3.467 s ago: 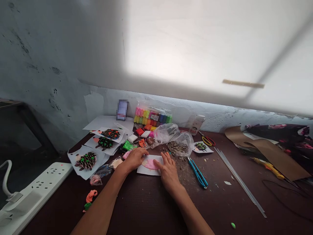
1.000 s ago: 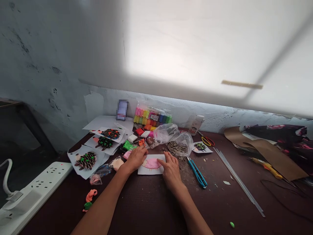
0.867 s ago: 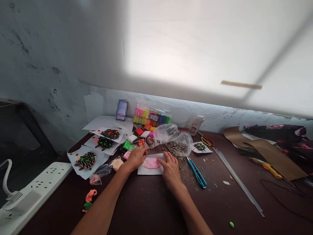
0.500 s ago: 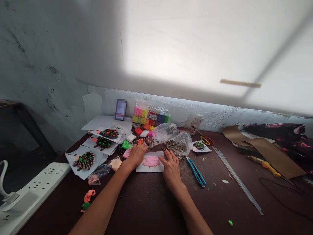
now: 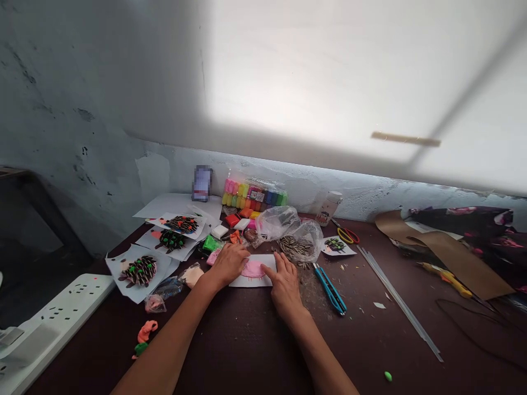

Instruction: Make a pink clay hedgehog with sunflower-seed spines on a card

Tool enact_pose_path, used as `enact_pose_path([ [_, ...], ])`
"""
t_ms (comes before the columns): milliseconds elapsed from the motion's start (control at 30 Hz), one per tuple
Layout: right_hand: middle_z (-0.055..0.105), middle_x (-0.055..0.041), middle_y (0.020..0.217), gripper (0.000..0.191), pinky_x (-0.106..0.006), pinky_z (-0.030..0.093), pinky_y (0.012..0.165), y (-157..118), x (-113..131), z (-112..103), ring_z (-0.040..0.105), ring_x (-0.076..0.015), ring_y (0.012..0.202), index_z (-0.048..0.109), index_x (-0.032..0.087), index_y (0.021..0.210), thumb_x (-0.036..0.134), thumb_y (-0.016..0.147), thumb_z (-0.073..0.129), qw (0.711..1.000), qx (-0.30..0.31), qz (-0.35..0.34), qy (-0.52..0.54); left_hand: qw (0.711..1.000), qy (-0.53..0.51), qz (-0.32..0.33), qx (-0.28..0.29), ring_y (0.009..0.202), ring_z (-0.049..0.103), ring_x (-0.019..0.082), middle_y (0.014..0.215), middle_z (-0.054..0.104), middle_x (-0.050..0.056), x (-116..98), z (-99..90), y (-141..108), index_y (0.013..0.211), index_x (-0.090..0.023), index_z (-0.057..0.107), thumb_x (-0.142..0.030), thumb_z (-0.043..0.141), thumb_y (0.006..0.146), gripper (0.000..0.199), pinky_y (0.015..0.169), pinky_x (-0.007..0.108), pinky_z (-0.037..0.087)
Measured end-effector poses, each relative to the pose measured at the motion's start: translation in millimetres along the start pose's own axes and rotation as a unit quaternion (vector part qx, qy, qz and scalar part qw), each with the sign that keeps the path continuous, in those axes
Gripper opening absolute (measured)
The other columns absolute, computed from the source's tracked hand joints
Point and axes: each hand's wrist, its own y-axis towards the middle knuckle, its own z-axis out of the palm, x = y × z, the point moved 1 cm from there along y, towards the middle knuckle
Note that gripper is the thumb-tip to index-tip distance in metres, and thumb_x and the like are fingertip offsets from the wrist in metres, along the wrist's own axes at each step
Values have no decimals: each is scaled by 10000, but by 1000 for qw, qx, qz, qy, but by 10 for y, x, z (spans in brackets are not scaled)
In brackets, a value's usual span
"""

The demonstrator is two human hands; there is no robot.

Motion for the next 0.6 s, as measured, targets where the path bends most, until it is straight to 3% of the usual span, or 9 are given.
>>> enact_pose_path([
  [67, 369, -63, 1481, 478, -432, 249, 1045, 9, 5, 11, 285, -267, 1368, 579, 375, 1250, 101, 871, 479, 1000, 2, -6, 3, 1000, -30, 1, 6, 1068, 542, 233, 1056, 670, 69, -11, -28, -44, 1021, -218, 678, -281, 566, 834, 227, 1002, 390, 337],
  [200, 357, -76, 1488, 472, -426, 245, 1047, 15, 22, 6, 280, -271, 1372, 575, 364, 1259, 106, 878, 467, 1000, 18, -5, 4, 998, -55, -4, 44, 1200, 474, 272, 1199, 634, 61, -34, -55, -85, 1183, -252, 609, -431, 706, 701, 523, 1100, 483, 195],
  [400, 362, -107, 1480, 467, -422, 238, 1053, 3, 37, -22, 267, -279, 1378, 560, 317, 1288, 109, 884, 452, 1000, 29, 4, -2, 993, -60, -31, 94, 1302, 390, 295, 1314, 564, 80, -8, -31, -81, 1265, -262, 543, -389, 726, 667, 637, 1112, 528, 145],
  [600, 349, -79, 1492, 444, -422, 229, 1059, 24, 57, -35, 261, -275, 1384, 573, 367, 1262, 136, 904, 448, 999, 40, -2, -5, 990, -54, -33, 123, 1353, 329, 304, 1356, 532, 80, -26, -102, -97, 1305, -256, 507, -387, 707, 674, 675, 1132, 542, 88],
])
